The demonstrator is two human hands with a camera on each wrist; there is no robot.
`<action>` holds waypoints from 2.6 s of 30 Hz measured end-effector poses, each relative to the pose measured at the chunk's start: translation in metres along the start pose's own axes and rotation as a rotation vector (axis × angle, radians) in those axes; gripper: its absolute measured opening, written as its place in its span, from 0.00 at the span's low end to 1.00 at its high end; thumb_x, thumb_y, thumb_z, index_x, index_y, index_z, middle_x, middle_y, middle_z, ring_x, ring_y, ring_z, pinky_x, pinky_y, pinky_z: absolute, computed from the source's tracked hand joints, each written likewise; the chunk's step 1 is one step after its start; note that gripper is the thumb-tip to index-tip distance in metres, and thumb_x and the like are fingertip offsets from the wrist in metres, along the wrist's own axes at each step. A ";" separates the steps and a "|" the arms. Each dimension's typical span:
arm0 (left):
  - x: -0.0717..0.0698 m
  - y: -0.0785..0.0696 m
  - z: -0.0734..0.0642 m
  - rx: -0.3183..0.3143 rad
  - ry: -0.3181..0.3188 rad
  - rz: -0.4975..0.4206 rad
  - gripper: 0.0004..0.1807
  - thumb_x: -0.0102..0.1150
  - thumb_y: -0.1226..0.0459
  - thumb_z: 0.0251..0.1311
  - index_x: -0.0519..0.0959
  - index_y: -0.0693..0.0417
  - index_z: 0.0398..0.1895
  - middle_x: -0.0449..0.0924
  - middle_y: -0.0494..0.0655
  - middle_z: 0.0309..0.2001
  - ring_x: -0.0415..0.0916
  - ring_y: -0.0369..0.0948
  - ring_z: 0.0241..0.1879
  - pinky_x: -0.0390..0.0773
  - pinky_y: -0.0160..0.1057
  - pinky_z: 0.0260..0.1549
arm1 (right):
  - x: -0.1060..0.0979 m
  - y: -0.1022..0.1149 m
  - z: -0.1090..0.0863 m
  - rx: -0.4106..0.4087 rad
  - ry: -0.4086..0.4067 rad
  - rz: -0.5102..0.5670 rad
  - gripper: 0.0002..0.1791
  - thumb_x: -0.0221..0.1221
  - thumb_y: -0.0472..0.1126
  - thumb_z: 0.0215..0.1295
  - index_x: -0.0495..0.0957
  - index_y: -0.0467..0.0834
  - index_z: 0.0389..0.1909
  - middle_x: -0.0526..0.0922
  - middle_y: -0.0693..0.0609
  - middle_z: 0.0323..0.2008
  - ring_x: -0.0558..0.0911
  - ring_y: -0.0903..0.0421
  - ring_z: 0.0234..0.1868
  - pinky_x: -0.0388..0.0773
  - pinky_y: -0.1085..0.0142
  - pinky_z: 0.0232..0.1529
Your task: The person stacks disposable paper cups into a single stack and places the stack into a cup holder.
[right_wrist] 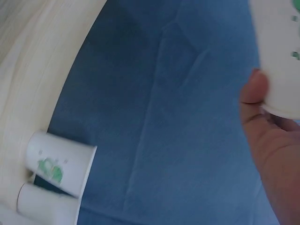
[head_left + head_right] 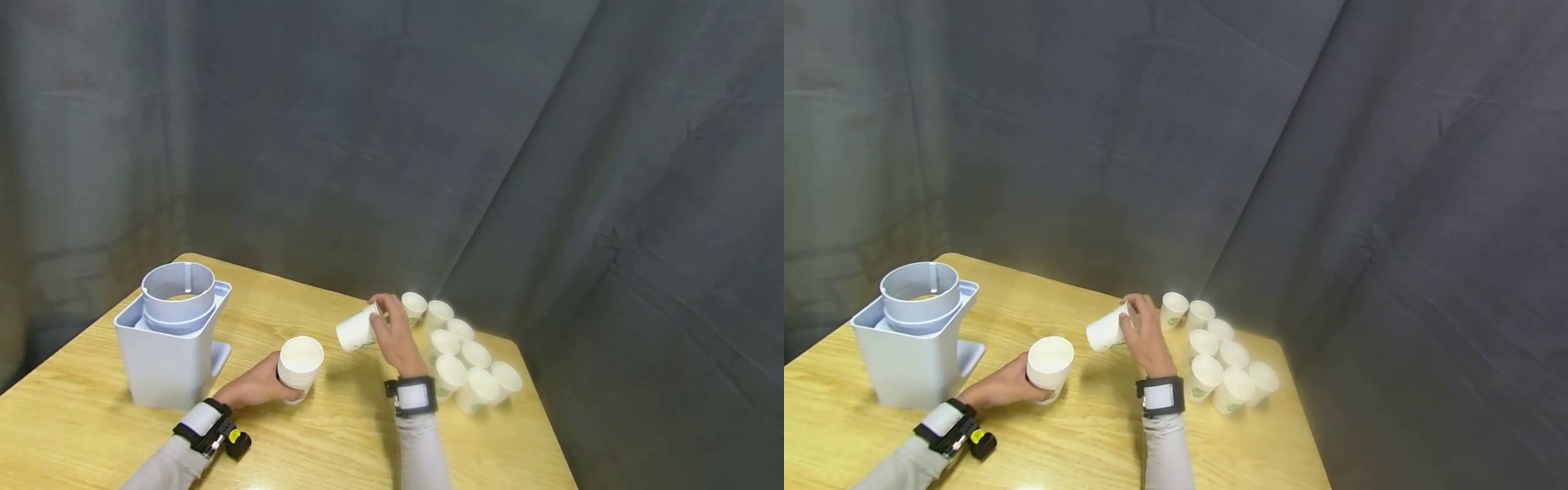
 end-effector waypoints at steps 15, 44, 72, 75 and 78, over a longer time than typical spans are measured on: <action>0.006 0.001 -0.005 0.018 0.011 -0.025 0.40 0.75 0.69 0.46 0.68 0.67 0.64 0.80 0.54 0.50 0.78 0.43 0.49 0.76 0.36 0.51 | 0.047 0.045 -0.009 -0.194 0.118 0.108 0.13 0.52 0.46 0.72 0.76 0.45 0.50 0.75 0.49 0.48 0.73 0.55 0.49 0.75 0.63 0.48; 0.002 0.003 -0.001 0.070 0.050 0.001 0.37 0.72 0.66 0.52 0.69 0.66 0.66 0.77 0.59 0.59 0.75 0.35 0.51 0.75 0.34 0.51 | 0.111 0.069 -0.024 -0.254 0.380 -0.199 0.19 0.56 0.48 0.71 0.80 0.49 0.59 0.78 0.55 0.54 0.69 0.58 0.55 0.70 0.69 0.54; 0.004 0.002 -0.005 0.016 0.003 -0.055 0.43 0.75 0.69 0.46 0.65 0.68 0.67 0.79 0.56 0.54 0.75 0.45 0.54 0.72 0.33 0.54 | 0.035 -0.092 0.045 0.270 0.046 -0.118 0.28 0.62 0.39 0.64 0.72 0.31 0.63 0.72 0.34 0.61 0.68 0.36 0.63 0.67 0.43 0.64; 0.004 0.002 -0.006 0.019 0.007 -0.056 0.43 0.75 0.69 0.46 0.65 0.67 0.67 0.79 0.55 0.55 0.75 0.45 0.54 0.72 0.32 0.54 | 0.023 -0.111 0.049 0.313 0.036 -0.261 0.33 0.64 0.39 0.61 0.70 0.31 0.65 0.67 0.30 0.64 0.64 0.34 0.66 0.64 0.40 0.66; 0.004 0.002 -0.006 0.021 0.006 -0.050 0.44 0.76 0.68 0.46 0.65 0.67 0.68 0.79 0.56 0.56 0.75 0.44 0.55 0.71 0.32 0.54 | 0.015 -0.126 0.052 0.348 0.073 -0.393 0.38 0.67 0.42 0.60 0.67 0.30 0.68 0.63 0.28 0.67 0.60 0.32 0.69 0.59 0.39 0.69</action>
Point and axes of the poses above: each hand's wrist, its own z-axis towards the middle knuckle, its own x-axis out of the palm, y = z × x, the point moved 4 cm from there along z, towards the middle knuckle
